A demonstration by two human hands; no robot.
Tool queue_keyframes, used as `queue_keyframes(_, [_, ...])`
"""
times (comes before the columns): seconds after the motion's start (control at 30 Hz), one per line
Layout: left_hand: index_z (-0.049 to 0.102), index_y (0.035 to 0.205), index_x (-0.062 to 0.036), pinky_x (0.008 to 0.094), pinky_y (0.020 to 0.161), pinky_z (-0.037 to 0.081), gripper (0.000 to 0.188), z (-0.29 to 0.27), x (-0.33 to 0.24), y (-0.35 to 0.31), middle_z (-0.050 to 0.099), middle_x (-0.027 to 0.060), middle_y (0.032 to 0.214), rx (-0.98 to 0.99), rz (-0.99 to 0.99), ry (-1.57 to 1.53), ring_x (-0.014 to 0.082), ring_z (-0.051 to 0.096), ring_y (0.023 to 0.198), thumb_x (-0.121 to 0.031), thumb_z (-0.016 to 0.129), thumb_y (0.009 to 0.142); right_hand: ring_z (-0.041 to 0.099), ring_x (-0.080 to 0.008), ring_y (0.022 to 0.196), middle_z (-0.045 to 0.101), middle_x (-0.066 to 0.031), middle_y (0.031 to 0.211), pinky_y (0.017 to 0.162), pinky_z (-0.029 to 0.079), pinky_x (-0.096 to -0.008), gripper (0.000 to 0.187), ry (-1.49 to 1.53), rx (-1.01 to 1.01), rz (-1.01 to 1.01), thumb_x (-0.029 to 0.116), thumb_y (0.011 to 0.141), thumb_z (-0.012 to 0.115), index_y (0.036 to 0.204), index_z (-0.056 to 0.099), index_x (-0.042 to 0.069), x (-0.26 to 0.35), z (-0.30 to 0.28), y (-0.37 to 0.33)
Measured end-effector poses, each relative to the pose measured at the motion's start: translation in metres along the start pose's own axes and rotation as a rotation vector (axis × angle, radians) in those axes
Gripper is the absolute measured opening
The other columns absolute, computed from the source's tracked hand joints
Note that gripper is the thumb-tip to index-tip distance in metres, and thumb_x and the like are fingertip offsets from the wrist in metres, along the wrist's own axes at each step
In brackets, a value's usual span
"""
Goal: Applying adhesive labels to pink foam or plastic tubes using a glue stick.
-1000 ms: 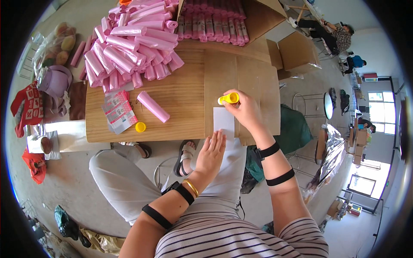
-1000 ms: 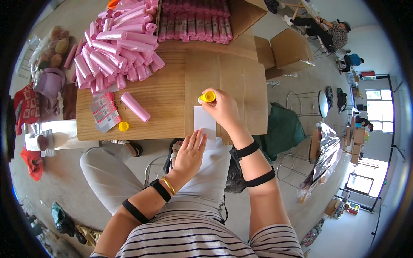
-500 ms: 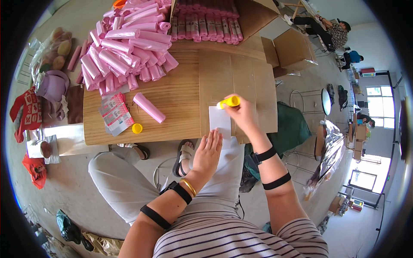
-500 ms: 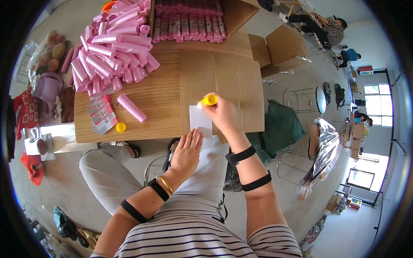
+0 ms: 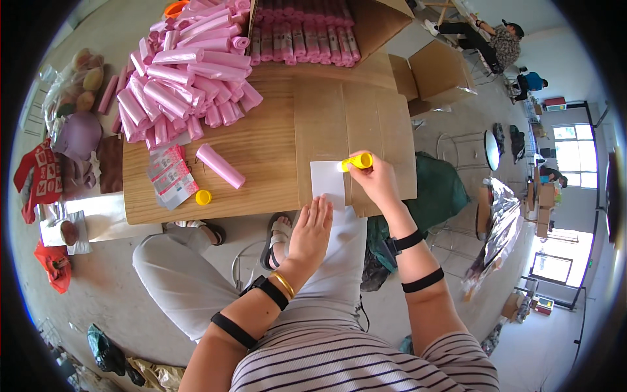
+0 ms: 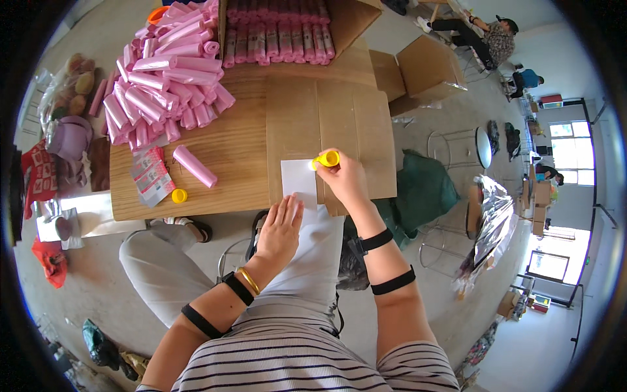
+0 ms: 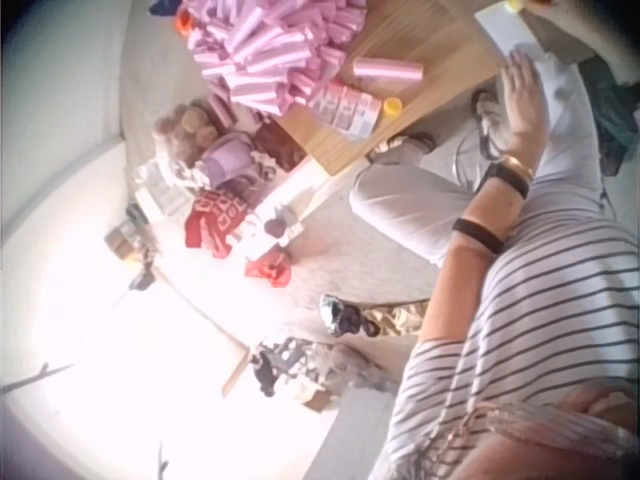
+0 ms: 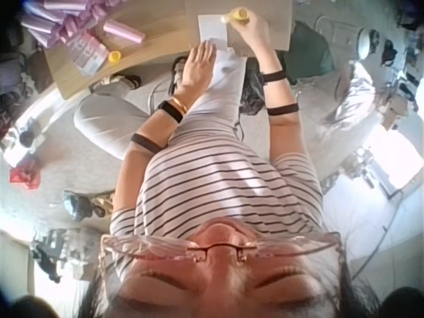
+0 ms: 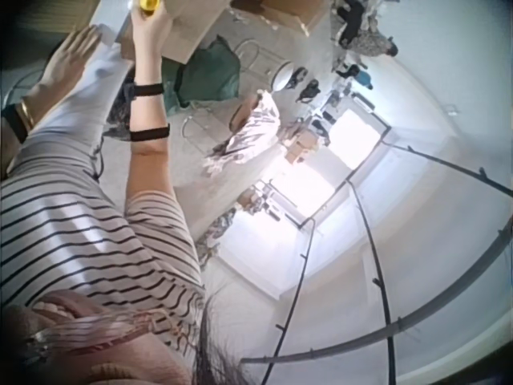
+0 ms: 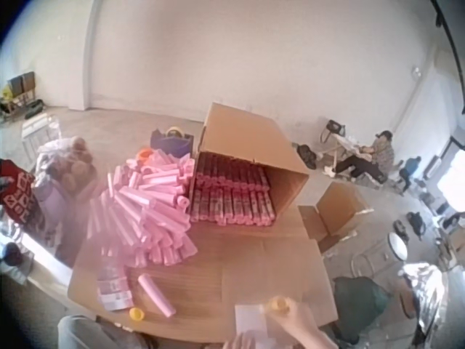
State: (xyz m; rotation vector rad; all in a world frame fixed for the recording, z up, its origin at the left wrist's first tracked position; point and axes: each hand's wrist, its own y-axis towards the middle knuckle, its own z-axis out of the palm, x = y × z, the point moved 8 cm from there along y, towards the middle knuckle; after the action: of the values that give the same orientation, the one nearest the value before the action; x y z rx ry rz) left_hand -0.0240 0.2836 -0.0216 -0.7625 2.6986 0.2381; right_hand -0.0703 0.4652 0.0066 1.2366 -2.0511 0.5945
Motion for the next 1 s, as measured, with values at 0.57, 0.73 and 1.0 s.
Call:
queue_keyframes(0.57, [0.044,0.135,0.0034,0.0419,0.111,0.027,0.056,0.0,-0.001,-0.001,0.039,0.0199,0.143,0.017,0.019,0.053,0.0307,0.037,0.133,-0.016,0.053,0.083,0.067,-0.0225,0.067,0.067,-0.012,0.081,0.061,0.052,-0.0299,0.023,-0.003,0.046,-0.124,0.019,0.081,0.072,0.099,0.065,0.008,0.044,0.028,-0.019])
queue_keyframes(0.73, [0.043,0.135,0.0032,0.0417,0.111,0.027,0.057,0.003,0.0,0.0,0.039,0.0196,0.143,0.028,0.018,0.08,0.0305,0.036,0.134,-0.017,0.053,0.084,0.066,-0.0189,0.067,0.068,-0.0092,0.077,0.061,0.052,-0.0294,0.022,-0.035,0.064,-0.027,0.021,0.08,0.073,0.098,0.065,0.01,0.023,0.014,-0.019])
queue_keyframes(1.0, [0.043,0.135,0.0036,0.041,0.111,0.026,0.055,0.002,-0.001,-0.001,0.039,0.0193,0.143,0.04,0.016,0.089,0.0305,0.035,0.135,-0.017,0.051,0.085,0.067,-0.0222,0.067,0.069,-0.0091,0.079,0.06,0.052,-0.0306,0.02,-0.08,0.086,-0.1,0.021,0.081,0.071,0.098,0.065,0.011,0.053,0.027,-0.031])
